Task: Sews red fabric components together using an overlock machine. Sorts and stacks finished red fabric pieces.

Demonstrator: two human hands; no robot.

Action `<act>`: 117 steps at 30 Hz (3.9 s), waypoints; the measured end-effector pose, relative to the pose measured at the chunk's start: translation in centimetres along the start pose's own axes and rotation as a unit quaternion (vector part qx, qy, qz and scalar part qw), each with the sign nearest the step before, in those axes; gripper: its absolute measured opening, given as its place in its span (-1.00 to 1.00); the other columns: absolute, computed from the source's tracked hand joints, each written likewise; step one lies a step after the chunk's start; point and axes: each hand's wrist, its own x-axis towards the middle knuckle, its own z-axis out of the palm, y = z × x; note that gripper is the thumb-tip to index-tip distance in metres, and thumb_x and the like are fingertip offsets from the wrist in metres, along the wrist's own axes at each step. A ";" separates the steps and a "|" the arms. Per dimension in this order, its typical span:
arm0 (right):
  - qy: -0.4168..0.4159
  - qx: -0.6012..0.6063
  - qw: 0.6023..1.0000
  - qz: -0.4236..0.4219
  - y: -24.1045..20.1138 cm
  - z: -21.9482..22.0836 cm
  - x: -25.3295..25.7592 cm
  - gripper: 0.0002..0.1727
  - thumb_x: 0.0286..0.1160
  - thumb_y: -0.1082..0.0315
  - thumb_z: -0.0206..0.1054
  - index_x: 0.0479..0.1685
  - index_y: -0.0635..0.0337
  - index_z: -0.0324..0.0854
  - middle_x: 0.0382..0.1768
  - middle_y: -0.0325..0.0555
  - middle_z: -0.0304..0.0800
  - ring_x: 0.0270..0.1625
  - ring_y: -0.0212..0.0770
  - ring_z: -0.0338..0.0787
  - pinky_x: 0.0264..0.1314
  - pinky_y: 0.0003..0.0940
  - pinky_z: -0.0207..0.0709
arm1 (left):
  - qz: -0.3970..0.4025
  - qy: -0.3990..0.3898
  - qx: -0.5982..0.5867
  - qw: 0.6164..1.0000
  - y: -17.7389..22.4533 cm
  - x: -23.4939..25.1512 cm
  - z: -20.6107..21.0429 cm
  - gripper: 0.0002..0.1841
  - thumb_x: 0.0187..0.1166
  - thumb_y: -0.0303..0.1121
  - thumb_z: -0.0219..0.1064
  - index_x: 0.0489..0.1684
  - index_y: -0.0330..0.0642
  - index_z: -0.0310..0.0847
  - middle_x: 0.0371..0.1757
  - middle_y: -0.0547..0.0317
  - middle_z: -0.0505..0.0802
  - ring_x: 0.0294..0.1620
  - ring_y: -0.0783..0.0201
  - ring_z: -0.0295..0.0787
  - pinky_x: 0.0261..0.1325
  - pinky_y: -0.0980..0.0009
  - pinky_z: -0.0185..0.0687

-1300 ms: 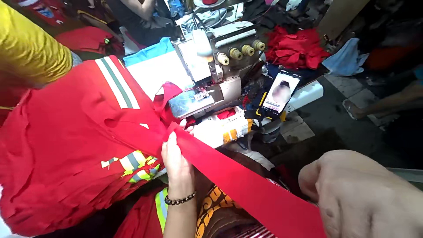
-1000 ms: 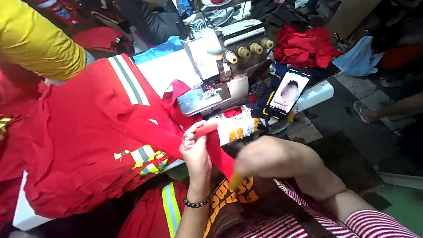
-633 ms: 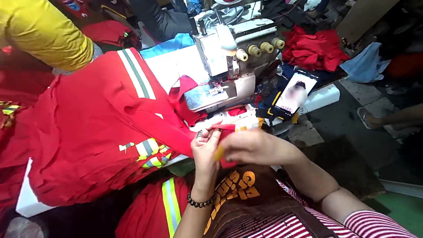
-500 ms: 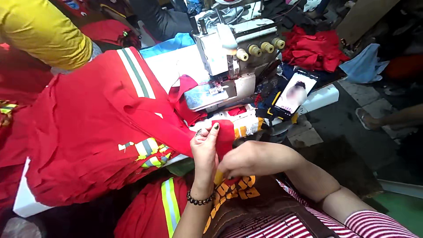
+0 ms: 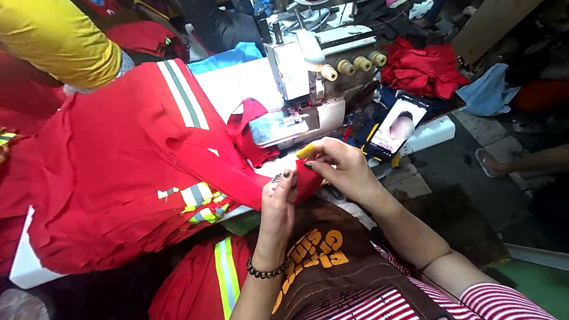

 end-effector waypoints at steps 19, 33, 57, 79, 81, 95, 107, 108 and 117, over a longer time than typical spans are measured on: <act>0.069 0.247 0.946 0.199 6.3 3.3 4.3 -0.51 0.48 0.57 0.42 0.41 0.20 0.49 -0.46 -0.02 0.79 -0.60 -0.26 0.74 -0.55 -0.39 0.70 | 0.290 -0.103 0.664 0.681 3.2 12.5 -2.1 -0.87 0.59 -0.41 0.39 -0.05 -0.19 0.80 0.13 -0.06 0.80 0.23 -0.11 0.69 0.31 -0.16 0.54; 0.129 0.234 0.941 0.208 8.0 2.1 2.8 -0.42 0.43 0.60 0.42 0.47 0.17 0.37 -0.41 -0.08 0.74 -0.58 -0.30 0.70 -0.56 -0.46 0.65 | 0.396 0.071 0.707 0.582 -2.5 8.7 0.5 -0.76 0.58 -0.61 0.27 0.09 -0.35 0.79 -0.01 -0.19 0.89 0.00 -0.16 0.86 0.01 -0.02 0.72; -0.058 -0.104 0.969 -0.217 7.1 10.0 -1.6 -0.86 0.63 0.45 0.30 -0.10 0.18 0.80 -0.20 -0.06 0.88 -0.06 -0.14 0.87 0.09 -0.19 0.74 | 0.108 0.059 0.753 0.647 6.4 17.2 -2.5 -0.63 0.71 -0.41 0.16 0.40 -0.39 0.55 0.25 -0.32 0.78 0.41 -0.30 0.64 0.55 -0.27 0.36; -0.137 0.003 0.968 -0.210 4.4 11.8 2.6 -0.82 0.62 0.48 0.31 -0.01 0.14 0.82 -0.16 -0.15 0.90 -0.03 -0.23 0.87 0.16 -0.25 0.73 | 0.010 -0.015 0.341 0.940 6.9 -4.3 -8.9 -0.50 0.88 -0.19 -0.07 -0.12 -0.35 0.79 -0.24 0.08 0.96 -0.31 0.23 0.94 -0.24 0.33 0.88; -0.091 0.080 0.969 -0.215 2.1 10.1 3.4 -0.82 0.54 0.60 0.34 0.01 0.31 0.79 -0.10 -0.04 0.88 0.02 -0.23 0.86 0.21 -0.32 0.74 | -0.033 -0.042 0.263 0.963 6.7 -2.7 -7.6 -0.36 0.86 0.08 -0.12 0.02 -0.35 0.73 -0.15 0.01 0.96 -0.26 0.15 0.95 -0.22 0.26 0.89; -0.323 0.219 0.899 -0.200 -5.7 -6.6 -4.7 -0.84 0.64 0.49 0.27 -0.05 0.27 0.79 -0.22 -0.02 0.84 -0.17 -0.26 0.82 -0.06 -0.39 0.70 | 0.007 0.218 0.006 0.976 5.7 9.4 -6.0 -0.74 0.85 -0.40 0.04 0.30 -0.28 0.52 0.11 0.05 0.90 -0.09 0.29 0.91 -0.03 0.42 0.83; -0.290 0.153 0.920 -0.213 -4.2 -4.9 -2.9 -0.86 0.65 0.46 0.28 -0.13 0.22 0.78 -0.24 -0.10 0.85 -0.13 -0.31 0.84 0.01 -0.41 0.71 | 0.170 0.210 0.240 0.932 1.8 4.0 -1.5 -0.86 0.73 -0.37 0.26 -0.08 -0.20 0.72 -0.20 0.38 0.83 -0.10 0.50 0.77 0.12 0.41 0.71; -0.257 0.116 0.936 -0.210 -3.7 -3.8 -2.0 -0.85 0.64 0.51 0.25 -0.08 0.28 0.76 -0.20 -0.04 0.85 -0.09 -0.26 0.83 0.05 -0.38 0.70 | 0.160 0.188 0.213 0.945 1.5 2.9 -0.7 -0.90 0.67 -0.47 0.32 -0.08 -0.24 0.75 -0.21 0.34 0.89 -0.13 0.48 0.83 0.09 0.43 0.77; -0.013 -0.042 0.997 -0.061 -1.4 0.6 -0.1 -0.79 0.48 0.51 0.41 0.05 0.28 0.77 -0.08 -0.08 0.82 -0.01 -0.30 0.82 0.06 -0.40 0.74 | 0.022 0.066 0.047 0.997 1.4 -0.5 0.8 -0.82 0.62 -0.59 0.26 -0.32 -0.26 0.79 -0.37 0.15 0.92 -0.31 0.38 0.89 -0.10 0.40 0.85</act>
